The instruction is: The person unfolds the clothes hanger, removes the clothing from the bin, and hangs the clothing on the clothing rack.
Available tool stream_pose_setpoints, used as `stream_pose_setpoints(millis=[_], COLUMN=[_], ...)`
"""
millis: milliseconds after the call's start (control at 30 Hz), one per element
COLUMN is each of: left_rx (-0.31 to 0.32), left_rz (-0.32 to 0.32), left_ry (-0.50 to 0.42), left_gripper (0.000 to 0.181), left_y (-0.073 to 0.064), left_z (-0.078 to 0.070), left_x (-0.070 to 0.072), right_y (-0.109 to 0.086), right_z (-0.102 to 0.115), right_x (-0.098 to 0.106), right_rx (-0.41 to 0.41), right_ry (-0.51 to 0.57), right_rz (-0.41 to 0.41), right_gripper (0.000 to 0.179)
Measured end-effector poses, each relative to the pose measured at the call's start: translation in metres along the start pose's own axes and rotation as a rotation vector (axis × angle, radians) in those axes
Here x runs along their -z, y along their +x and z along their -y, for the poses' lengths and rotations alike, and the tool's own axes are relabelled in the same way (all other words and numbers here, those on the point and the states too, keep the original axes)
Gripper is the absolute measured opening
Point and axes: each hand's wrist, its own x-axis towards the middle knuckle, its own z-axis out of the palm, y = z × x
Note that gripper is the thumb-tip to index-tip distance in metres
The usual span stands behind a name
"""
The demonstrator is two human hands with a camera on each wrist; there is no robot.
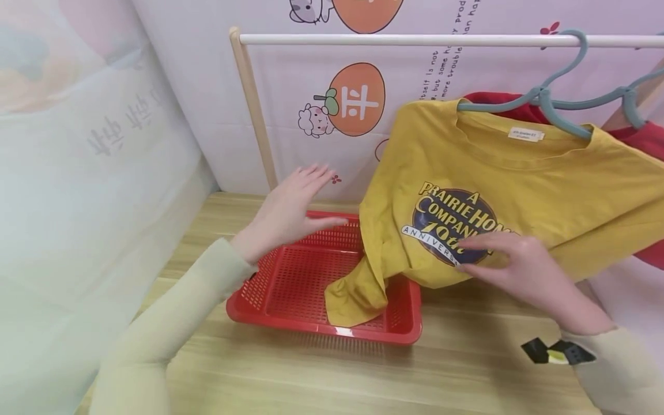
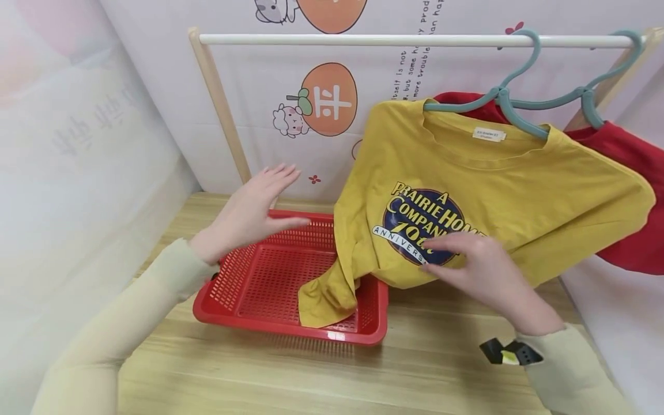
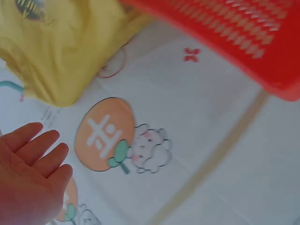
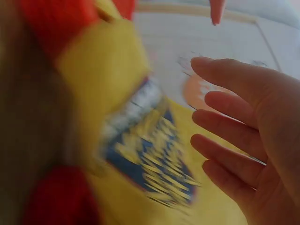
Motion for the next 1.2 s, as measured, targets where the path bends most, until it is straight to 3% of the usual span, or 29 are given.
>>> stream_pose_setpoints(millis=[200, 400, 600, 700, 967, 1067, 1200], left_rx=[0.068, 0.161, 0.219, 0.253, 0.269, 0.279, 0.284], left_rz=[0.100, 0.170, 0.192, 0.194, 0.200, 0.206, 0.202], left_ry=[0.034, 0.058, 0.066, 0.052, 0.017, 0.000, 0.005], left_gripper=[0.111, 0.120, 0.126, 0.125, 0.131, 0.134, 0.136], left_y=[-0.067, -0.131, -0.174, -0.186, -0.189, -0.190, -0.190], left_z=[0.017, 0.031, 0.038, 0.040, 0.038, 0.038, 0.039], left_x=[-0.021, -0.037, -0.048, -0.054, -0.063, -0.062, -0.062], right_y=[-0.018, -0.027, -0.027, -0.025, -0.023, -0.014, 0.008], right_z=[0.002, -0.004, -0.010, -0.012, -0.013, -0.016, -0.019], right_x=[-0.036, -0.055, -0.068, -0.076, -0.080, -0.071, -0.043], right_rx=[-0.005, -0.068, -0.093, -0.083, -0.049, -0.064, -0.093], right_ry=[0.054, 0.035, 0.012, 0.006, 0.004, 0.016, 0.029], right_rz=[0.054, 0.087, 0.084, 0.094, 0.050, 0.031, -0.074], right_gripper=[0.044, 0.042, 0.044, 0.041, 0.025, 0.022, 0.020])
